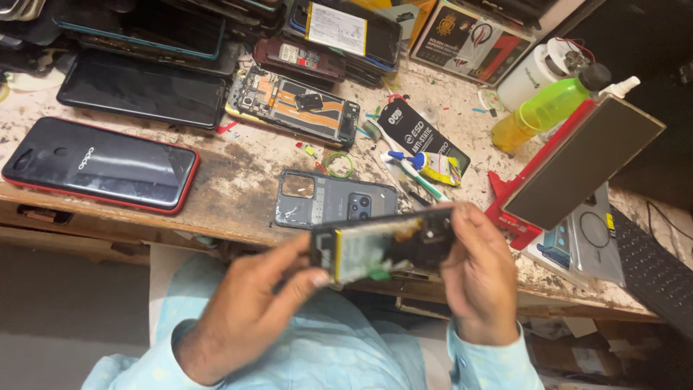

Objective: The person disassembles a smartphone by removing the back cover and detaching internal components. They use a screwdriver to unscrew parts and manipulate the battery and camera module. The person then reassembles the phone by reattaching the back cover and securing it with screws.

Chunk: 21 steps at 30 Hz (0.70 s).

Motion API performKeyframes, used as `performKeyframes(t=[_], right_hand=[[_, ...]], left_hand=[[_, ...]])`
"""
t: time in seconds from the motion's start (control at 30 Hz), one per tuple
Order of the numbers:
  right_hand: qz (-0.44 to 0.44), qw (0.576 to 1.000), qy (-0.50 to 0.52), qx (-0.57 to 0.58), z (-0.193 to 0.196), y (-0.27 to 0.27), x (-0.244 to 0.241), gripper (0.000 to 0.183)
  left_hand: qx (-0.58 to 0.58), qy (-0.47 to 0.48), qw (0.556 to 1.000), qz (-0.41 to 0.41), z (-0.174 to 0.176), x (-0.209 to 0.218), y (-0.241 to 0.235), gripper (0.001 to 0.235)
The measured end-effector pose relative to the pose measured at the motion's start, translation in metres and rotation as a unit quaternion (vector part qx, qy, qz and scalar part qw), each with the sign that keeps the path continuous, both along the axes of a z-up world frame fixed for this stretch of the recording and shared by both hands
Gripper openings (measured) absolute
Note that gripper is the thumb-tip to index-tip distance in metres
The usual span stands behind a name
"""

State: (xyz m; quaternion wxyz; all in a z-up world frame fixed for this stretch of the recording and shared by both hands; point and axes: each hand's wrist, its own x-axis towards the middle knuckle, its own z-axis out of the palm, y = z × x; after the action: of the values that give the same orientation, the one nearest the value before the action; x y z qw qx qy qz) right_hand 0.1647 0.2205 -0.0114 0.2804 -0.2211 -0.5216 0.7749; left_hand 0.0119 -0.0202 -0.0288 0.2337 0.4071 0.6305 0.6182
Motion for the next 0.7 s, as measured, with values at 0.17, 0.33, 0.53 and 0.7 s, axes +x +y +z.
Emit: performKeyframes(t=[0.17,0.33,0.53,0.7], right_hand=[[-0.012,1.0,-0.005,-0.021,-0.011,-0.006,0.031,0.029],[-0.034,0.998,-0.005,-0.05,-0.021,-0.014,0.056,0.03],[-0.047,0.996,-0.009,-0.076,-0.027,-0.022,0.062,0.03],[-0.009,0.994,-0.04,-0.102,-0.027,-0.04,0.046,0.029]], left_hand=[[-0.074,0.009,0.995,-0.063,-0.013,0.009,-0.004,0.044],[-0.026,-0.002,0.997,-0.07,-0.027,0.016,-0.005,0.045],[-0.064,-0.101,0.985,-0.123,-0.034,0.014,-0.006,0.055],[-0.007,-0.206,0.971,-0.122,-0.048,0.016,-0.009,0.043]])
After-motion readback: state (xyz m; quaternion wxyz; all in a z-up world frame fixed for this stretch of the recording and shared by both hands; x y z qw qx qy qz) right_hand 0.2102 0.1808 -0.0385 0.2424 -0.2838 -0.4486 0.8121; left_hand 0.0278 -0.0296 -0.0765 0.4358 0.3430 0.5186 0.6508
